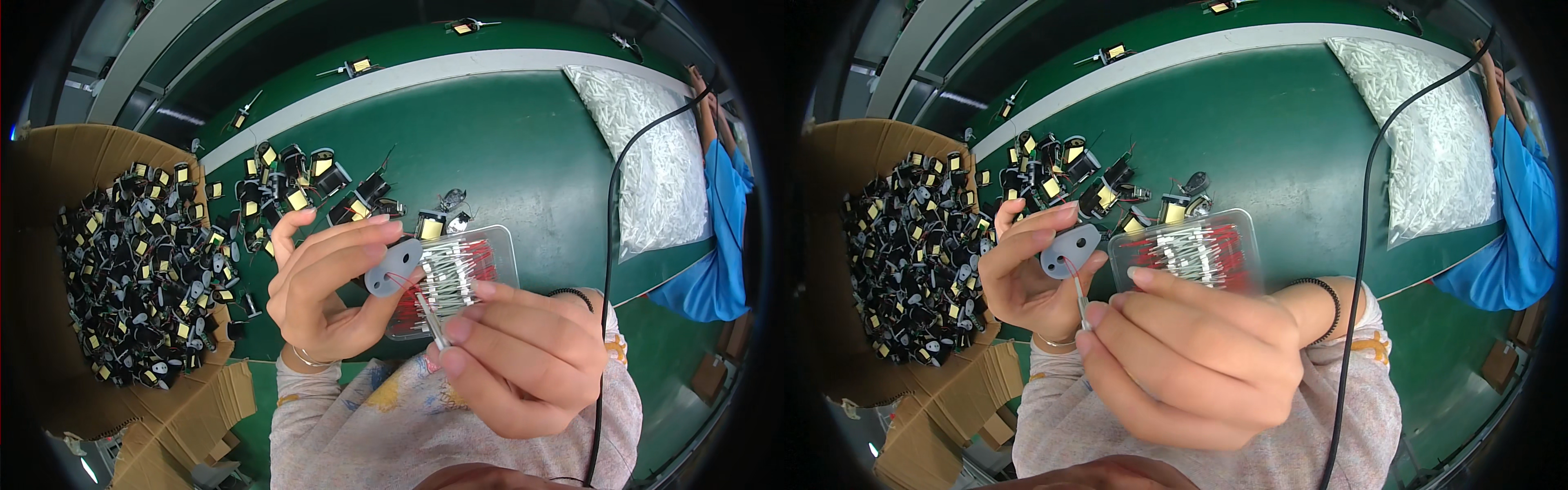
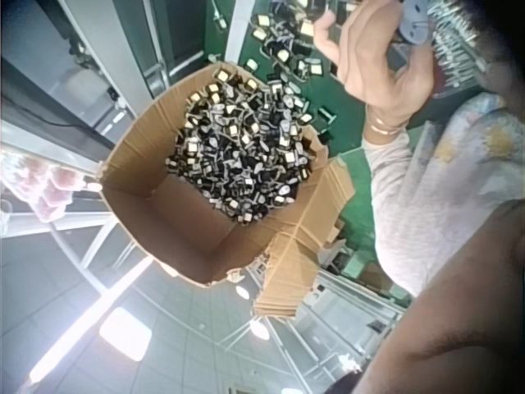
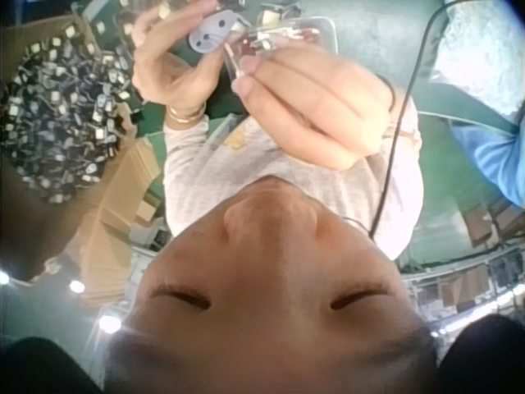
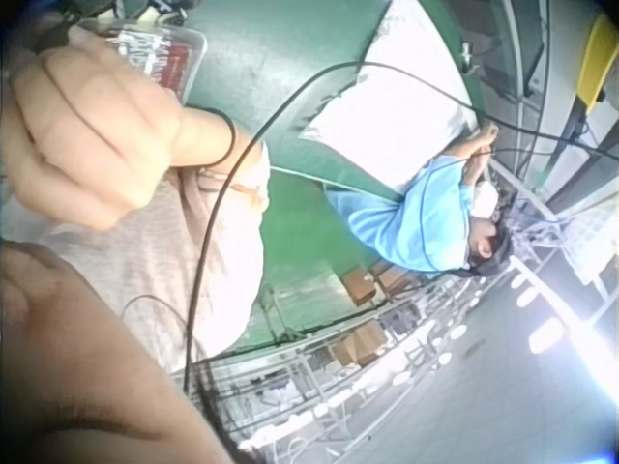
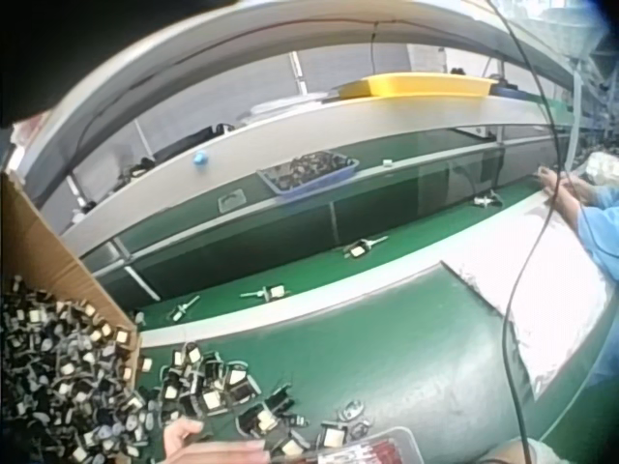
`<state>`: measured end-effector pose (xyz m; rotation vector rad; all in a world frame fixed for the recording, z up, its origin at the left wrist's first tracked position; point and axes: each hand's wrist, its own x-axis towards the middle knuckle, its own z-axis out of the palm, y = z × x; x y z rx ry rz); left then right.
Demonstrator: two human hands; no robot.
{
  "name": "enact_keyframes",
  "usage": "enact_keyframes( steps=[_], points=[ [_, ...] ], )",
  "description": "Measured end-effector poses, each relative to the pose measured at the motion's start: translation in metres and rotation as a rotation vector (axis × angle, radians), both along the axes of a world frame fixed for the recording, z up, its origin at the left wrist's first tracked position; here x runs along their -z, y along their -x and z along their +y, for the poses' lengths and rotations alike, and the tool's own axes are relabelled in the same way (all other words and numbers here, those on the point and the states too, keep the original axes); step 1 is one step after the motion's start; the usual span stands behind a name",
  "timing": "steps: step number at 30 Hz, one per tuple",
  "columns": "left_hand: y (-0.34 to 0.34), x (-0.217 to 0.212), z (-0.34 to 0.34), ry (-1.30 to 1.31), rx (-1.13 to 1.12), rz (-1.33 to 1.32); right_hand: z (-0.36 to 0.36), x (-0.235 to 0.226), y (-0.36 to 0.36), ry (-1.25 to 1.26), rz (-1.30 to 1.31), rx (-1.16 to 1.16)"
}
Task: The person assembles small electrical components by hand, inserting thin wire leads into a blue plastic housing and securing them.
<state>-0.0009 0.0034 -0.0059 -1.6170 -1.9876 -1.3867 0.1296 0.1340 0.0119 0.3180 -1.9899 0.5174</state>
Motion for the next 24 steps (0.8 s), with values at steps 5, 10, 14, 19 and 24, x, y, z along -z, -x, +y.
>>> enact_keyframes(
  steps=[5,10,14,19,24],
  points=[
    [-0.002,0.001,0.002,-0.039,-0.026,-0.032,0.0,0.003,0.003,-0.019,0.066,0.003],
    [-0.001,0.0,-0.001,-0.004,-0.004,-0.019,-0.001,0.002,0.001,-0.024,0.051,0.003],
    [0.0,-0.001,-0.002,0.009,-0.023,0.05,-0.001,0.001,0.003,-0.017,0.047,-0.009],
    [0.001,-0.009,0.002,0.041,-0.015,0.13,0.003,0.002,0.01,0.086,0.015,-0.014],
    [0.002,0.005,0.008,-0.091,0.126,-0.282,0.03,0.0,0.02,0.388,-0.272,-0.204]
  ],
)
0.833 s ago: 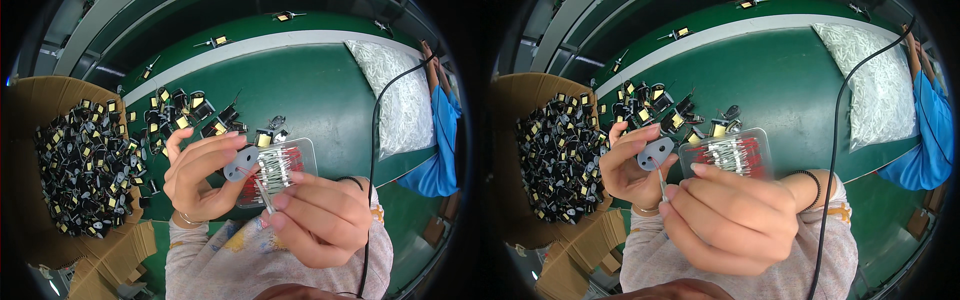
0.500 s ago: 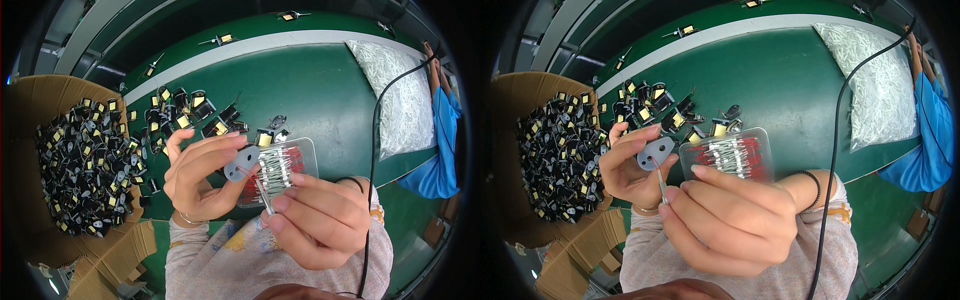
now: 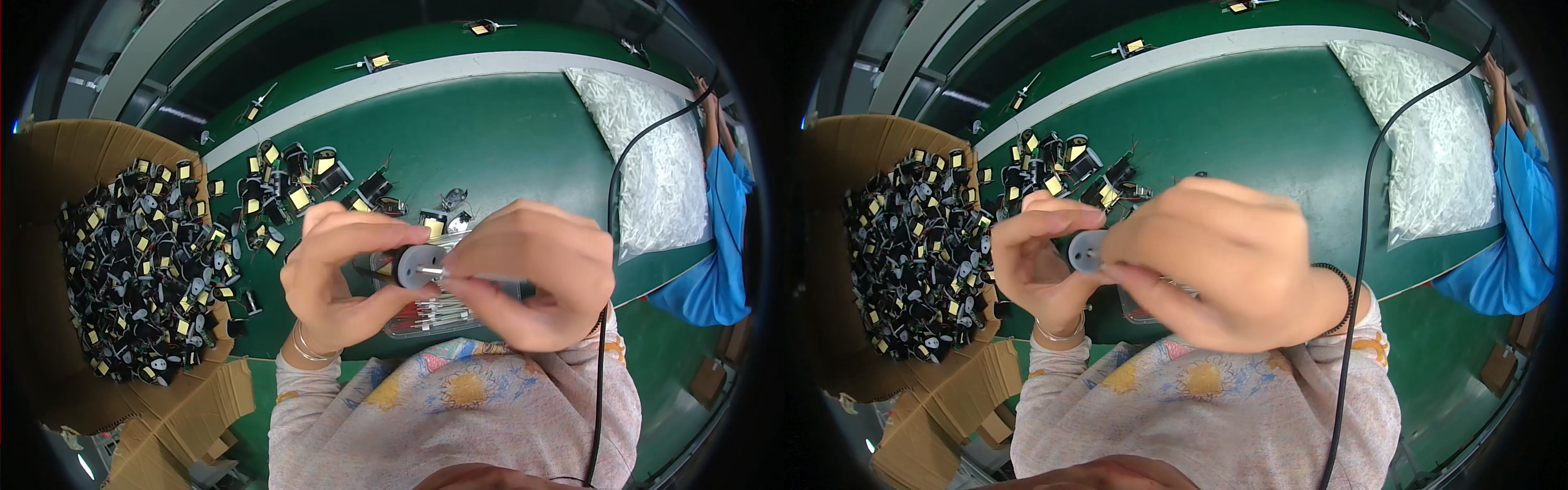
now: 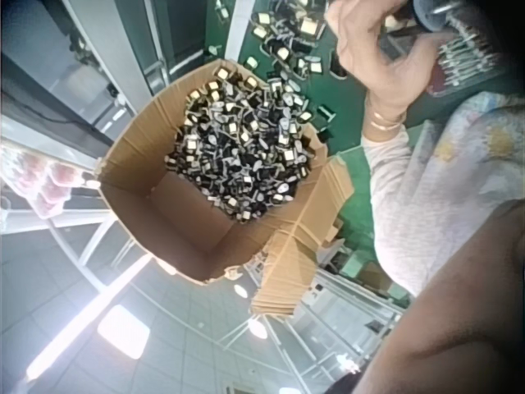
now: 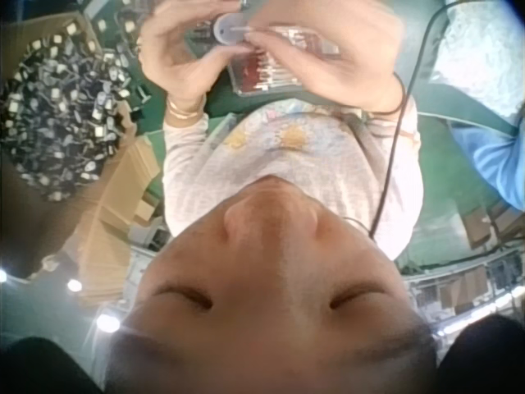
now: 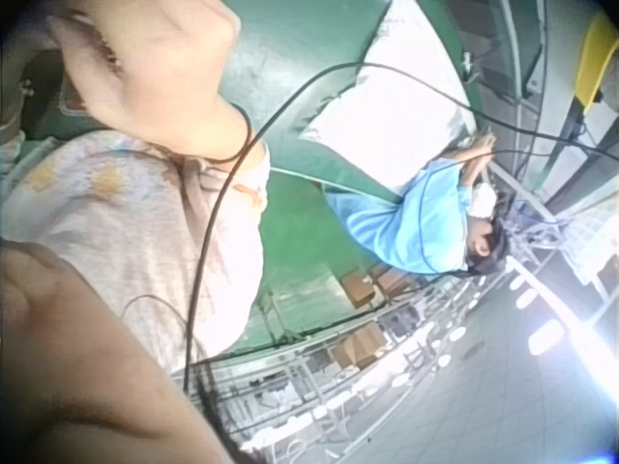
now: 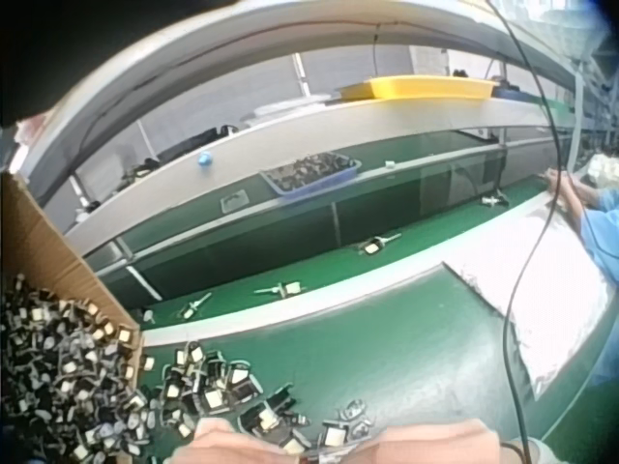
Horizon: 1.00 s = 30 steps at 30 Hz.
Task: The person assembles small electrical components by hand, inserting thin wire leads into a blue plastic housing and securing them.
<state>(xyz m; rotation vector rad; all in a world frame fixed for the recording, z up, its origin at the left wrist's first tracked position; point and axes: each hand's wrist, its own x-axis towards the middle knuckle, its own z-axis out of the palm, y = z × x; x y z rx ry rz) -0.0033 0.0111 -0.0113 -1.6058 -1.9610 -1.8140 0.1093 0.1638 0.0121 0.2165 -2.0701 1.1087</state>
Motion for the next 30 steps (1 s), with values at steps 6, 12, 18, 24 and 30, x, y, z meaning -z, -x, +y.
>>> enact_keyframes(
  steps=[6,12,18,24,30],
  points=[
    [0.002,0.006,0.004,-0.12,0.27,-0.283,0.005,-0.001,-0.001,-0.123,0.067,0.075],
    [-0.003,0.007,0.002,-0.124,0.161,-0.195,-0.004,0.004,0.002,-0.374,0.199,0.14],
    [-0.009,0.0,0.003,-0.084,0.089,-0.117,-0.002,0.013,0.007,-0.321,0.207,0.085],
    [0.002,0.005,0.001,-0.047,0.248,-0.42,0.005,0.016,0.016,-0.107,0.044,-0.002],
    [0.004,0.012,0.01,-0.093,0.075,-0.267,0.0,0.022,0.026,-0.113,0.079,0.109]
  ],
)
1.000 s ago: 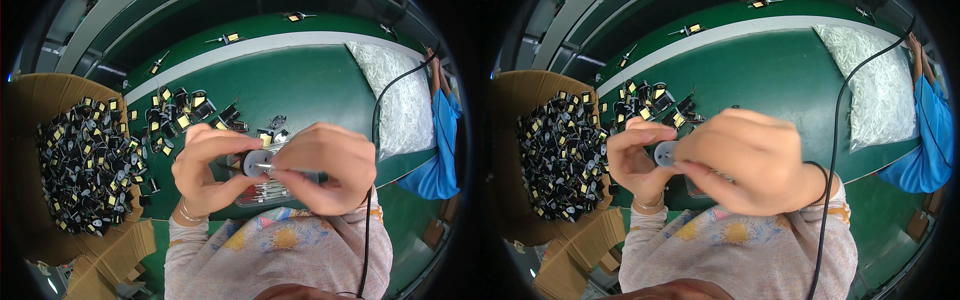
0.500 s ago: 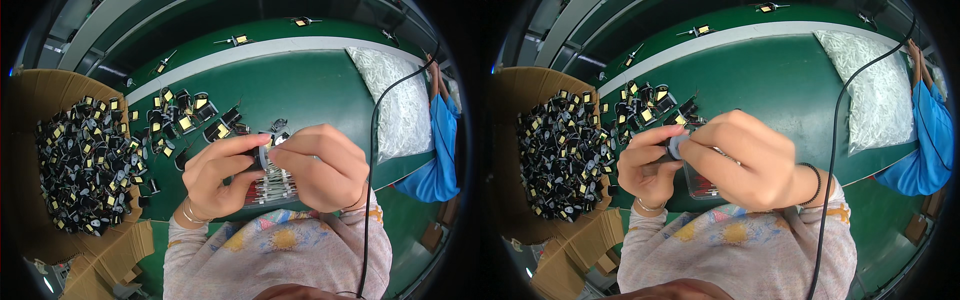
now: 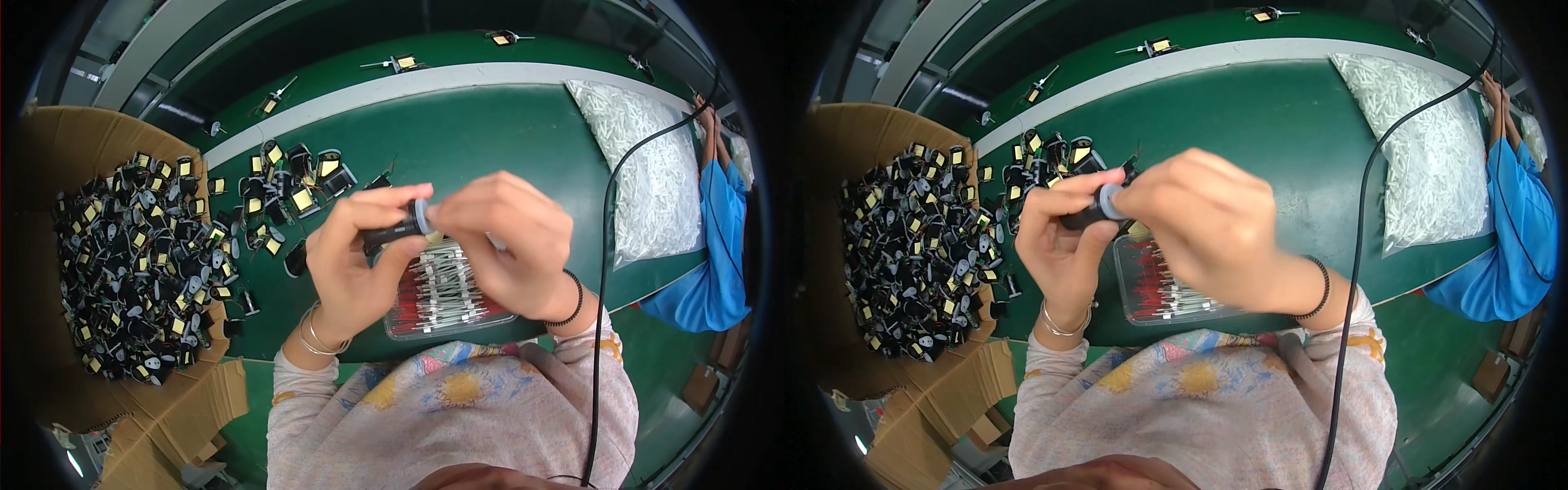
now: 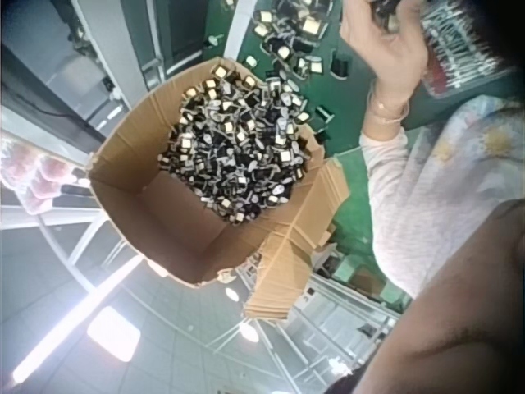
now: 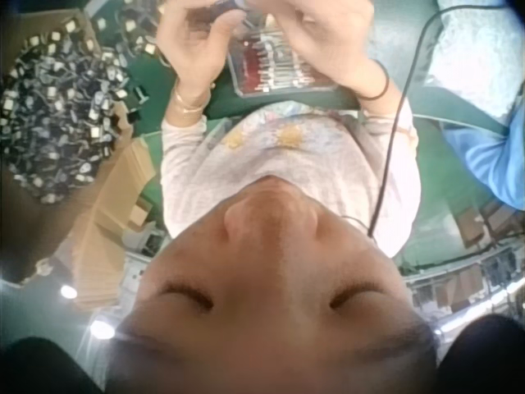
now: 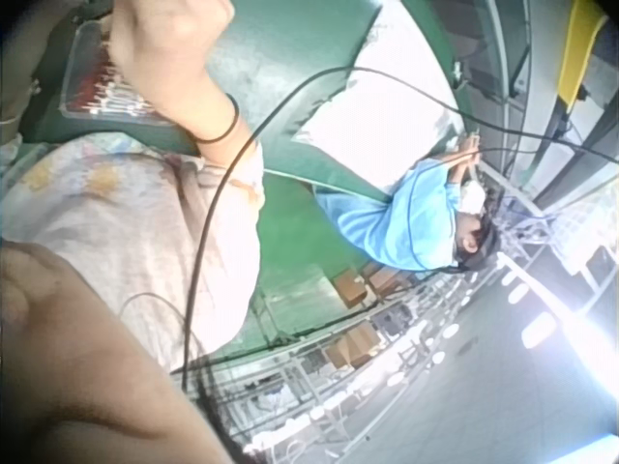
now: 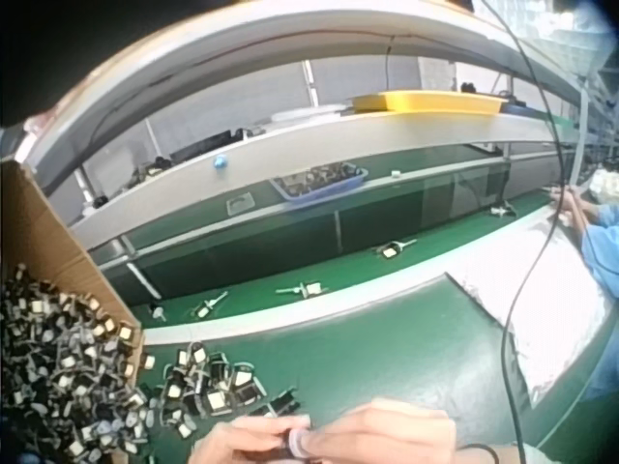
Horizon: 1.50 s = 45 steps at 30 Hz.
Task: The person assembles small electrical components by hand, inserting thin wire leads into a blue plastic housing and securing them.
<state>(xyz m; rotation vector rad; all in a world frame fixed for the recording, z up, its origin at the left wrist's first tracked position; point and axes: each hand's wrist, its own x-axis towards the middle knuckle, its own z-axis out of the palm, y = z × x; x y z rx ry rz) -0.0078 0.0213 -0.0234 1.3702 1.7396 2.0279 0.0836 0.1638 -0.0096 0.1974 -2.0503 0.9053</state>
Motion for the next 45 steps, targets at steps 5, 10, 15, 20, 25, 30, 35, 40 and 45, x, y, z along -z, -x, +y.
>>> enact_keyframes(
  steps=[5,10,15,20,25,30,35,40,45],
  points=[
    [0.024,0.003,0.015,0.032,0.203,-0.37,0.022,0.0,0.011,0.372,-0.264,-0.08],
    [0.065,0.012,0.057,0.165,0.182,-0.447,0.038,0.015,0.013,0.338,-0.324,0.119],
    [0.206,0.075,0.105,0.459,-0.489,0.531,0.04,0.01,-0.003,0.258,-0.364,0.265],
    [0.229,0.097,0.111,1.065,-0.669,0.835,0.013,0.012,-0.046,0.062,-0.588,0.041],
    [0.147,0.043,0.099,0.879,-0.112,0.814,0.006,0.031,-0.069,0.058,-0.688,-0.103],
    [0.05,0.034,0.076,0.731,0.608,0.77,0.021,0.017,-0.078,0.262,-0.684,0.106],
    [0.038,0.047,0.078,0.977,0.499,0.883,0.02,0.02,-0.084,0.308,-0.609,0.152],
    [0.051,0.06,0.079,0.997,0.426,0.773,0.01,0.029,-0.083,0.291,-0.701,0.056],
    [0.06,0.052,0.071,0.712,0.178,0.312,-0.003,0.068,-0.068,-0.189,-0.704,0.016]
  ],
)
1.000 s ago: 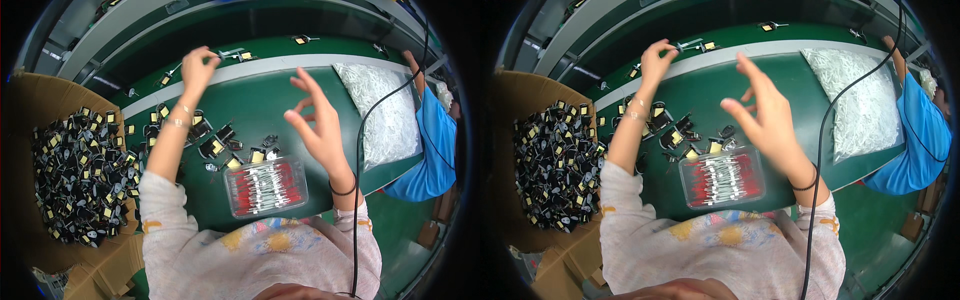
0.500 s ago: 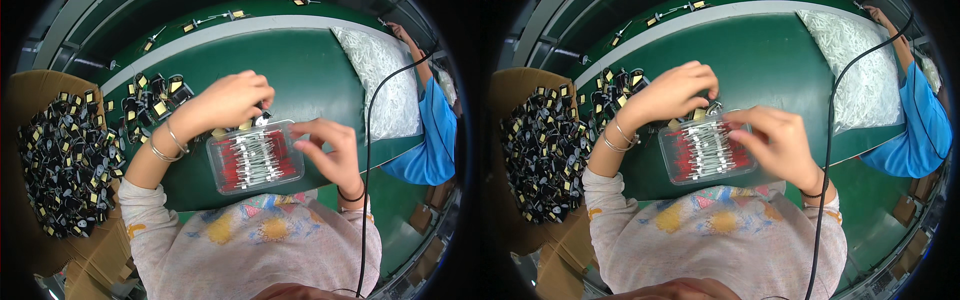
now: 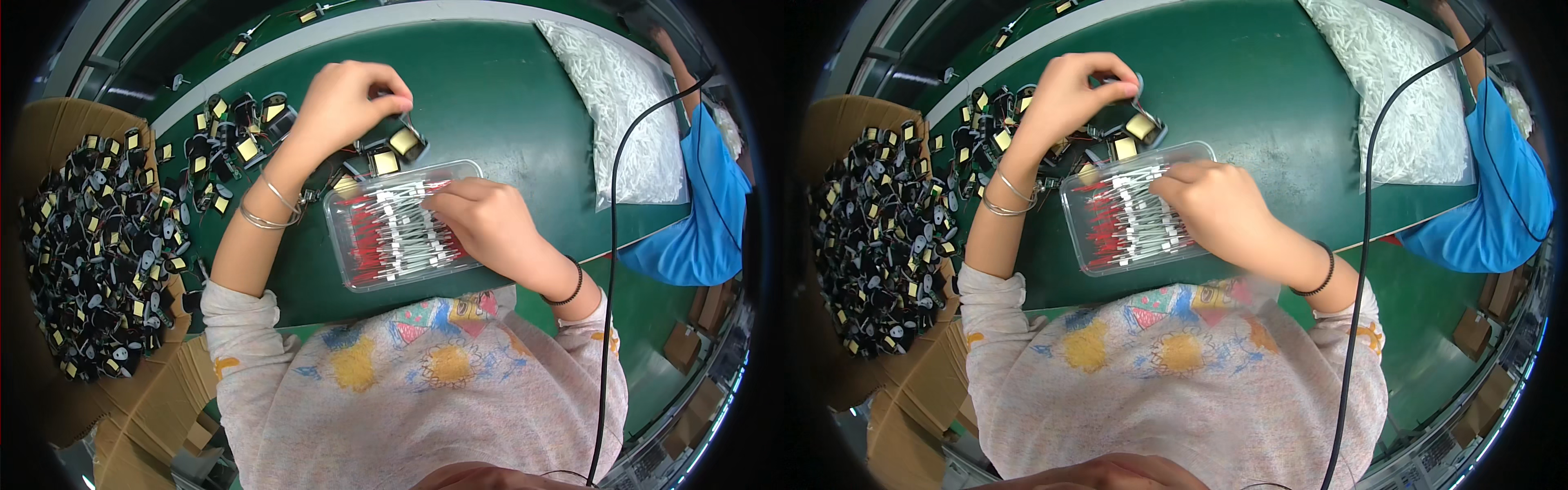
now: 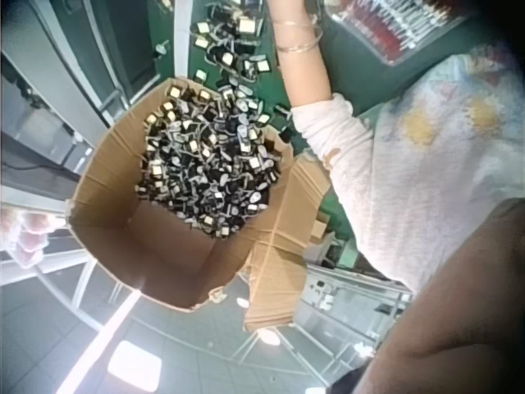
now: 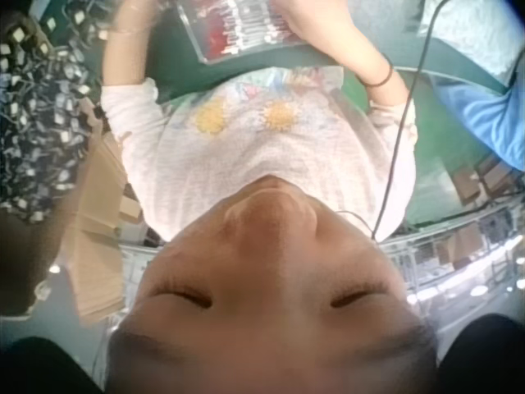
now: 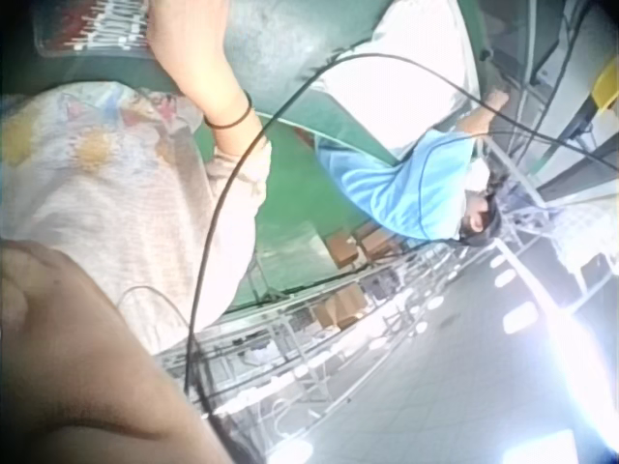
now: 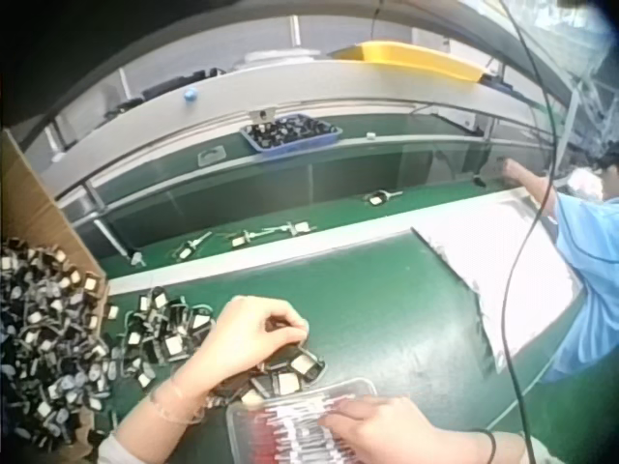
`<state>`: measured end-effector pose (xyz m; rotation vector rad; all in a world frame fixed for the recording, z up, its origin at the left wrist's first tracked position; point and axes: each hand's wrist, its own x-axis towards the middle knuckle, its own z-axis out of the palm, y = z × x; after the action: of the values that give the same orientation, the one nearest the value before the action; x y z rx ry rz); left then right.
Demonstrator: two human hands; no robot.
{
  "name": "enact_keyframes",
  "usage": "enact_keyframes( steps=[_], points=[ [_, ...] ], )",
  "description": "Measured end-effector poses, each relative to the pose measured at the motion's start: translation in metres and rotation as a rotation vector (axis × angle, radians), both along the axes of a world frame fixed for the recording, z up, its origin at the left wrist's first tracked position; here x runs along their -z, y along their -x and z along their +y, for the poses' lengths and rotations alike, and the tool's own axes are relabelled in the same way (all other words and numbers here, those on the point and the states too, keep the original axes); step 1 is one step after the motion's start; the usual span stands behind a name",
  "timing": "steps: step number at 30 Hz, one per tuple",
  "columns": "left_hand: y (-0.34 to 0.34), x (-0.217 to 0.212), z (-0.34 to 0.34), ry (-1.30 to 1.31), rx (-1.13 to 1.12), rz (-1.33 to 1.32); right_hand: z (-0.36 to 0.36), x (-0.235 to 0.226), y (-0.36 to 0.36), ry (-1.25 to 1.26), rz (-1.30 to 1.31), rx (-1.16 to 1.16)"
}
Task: The person assembles small electrical components by hand, inserting thin wire leads into a blue plastic housing and securing them.
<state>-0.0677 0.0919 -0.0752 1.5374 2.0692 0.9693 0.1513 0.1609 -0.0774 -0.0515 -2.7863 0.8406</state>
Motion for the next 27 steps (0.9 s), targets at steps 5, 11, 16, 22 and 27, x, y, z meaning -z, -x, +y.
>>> enact_keyframes(
  steps=[5,11,16,22,27],
  points=[
    [0.002,-0.012,-0.022,-0.24,-0.165,-0.34,-0.012,0.016,0.015,-0.273,-0.062,-0.109],
    [0.01,-0.012,-0.037,-0.331,-0.155,-0.739,-0.016,0.014,0.022,-0.304,-0.112,-0.126],
    [0.01,-0.015,-0.041,-0.467,-0.191,-0.743,-0.017,0.008,0.026,-0.346,-0.101,-0.138],
    [0.001,-0.049,-0.066,-0.563,-0.079,-0.602,0.008,-0.05,0.025,-0.365,-0.079,-0.257],
    [-0.014,-0.07,-0.082,-0.469,0.159,-0.804,0.031,-0.095,0.041,-0.135,0.334,-0.097]
  ],
)
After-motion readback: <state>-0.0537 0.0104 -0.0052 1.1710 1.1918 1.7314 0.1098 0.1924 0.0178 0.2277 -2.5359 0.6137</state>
